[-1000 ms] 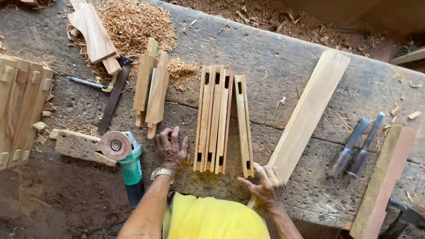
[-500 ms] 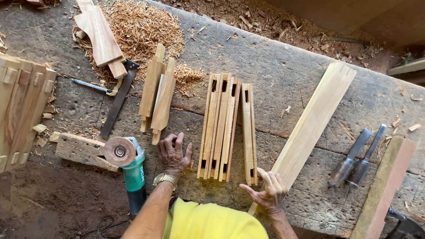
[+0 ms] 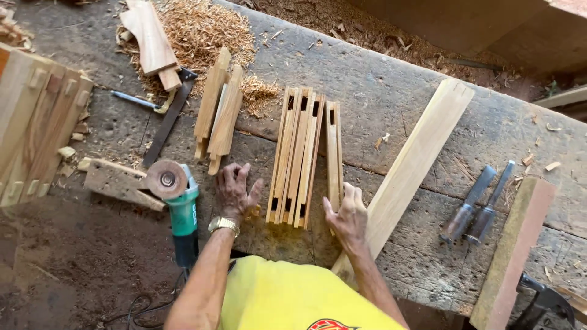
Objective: The person holds a small wooden frame with a decorative cutout, sets it on the workbench, then sorts and aligns slotted wooden slats, fitting them together by hand to dry-fit the joints of the frame. They lift the assembled slat stack, turn it over, and fit a shaped wooden piece into the slots.
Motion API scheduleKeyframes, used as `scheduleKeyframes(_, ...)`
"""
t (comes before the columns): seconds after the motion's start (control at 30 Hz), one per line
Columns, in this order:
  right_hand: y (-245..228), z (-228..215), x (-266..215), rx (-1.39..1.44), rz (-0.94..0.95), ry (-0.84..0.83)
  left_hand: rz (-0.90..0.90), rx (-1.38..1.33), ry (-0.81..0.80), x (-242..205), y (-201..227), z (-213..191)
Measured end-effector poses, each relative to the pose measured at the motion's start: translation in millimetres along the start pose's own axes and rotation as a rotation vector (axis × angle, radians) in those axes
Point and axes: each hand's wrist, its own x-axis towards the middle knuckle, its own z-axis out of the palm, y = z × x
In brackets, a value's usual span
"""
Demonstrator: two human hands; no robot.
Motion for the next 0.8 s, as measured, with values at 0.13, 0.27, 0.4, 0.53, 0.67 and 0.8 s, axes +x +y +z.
scheduleKeyframes(0.13, 9.2, -1.6, -11.1, 0.002, -0.034, 0.034, -0.208, -0.05, -0.067, -10.1, 50.2, 10.3)
scheduleKeyframes(0.27, -11.7, -45.2, -25.3, 0.549, 0.298, 0.051, -0.424, -0.452, -0.089, 14.5, 73.8, -4.4)
scheduleKeyframes(0.4, -0.5, -40.5, -71.2, 0.834, 0.439, 0.251, -0.484, -0.578, -0.144, 18.0, 61.9, -9.4)
scheduleKeyframes(0.53, -28.1, -34.7, -91.5, 0.768, 0.467, 0.391, -0.396, -0.642, -0.149, 20.9, 52.4, -13.2)
scheduleKeyframes(0.67, -55.6, -28.8, -98.3, 0.742, 0.477, 0.394, -0.214, -0.593, -0.168, 24.7, 43.5, -4.8)
scheduleKeyframes(0.8, -65.5, -18.3, -107.1, 0.793, 0.463, 0.375, -0.062, -0.524, -0.202, 19.2, 27.9, 21.3)
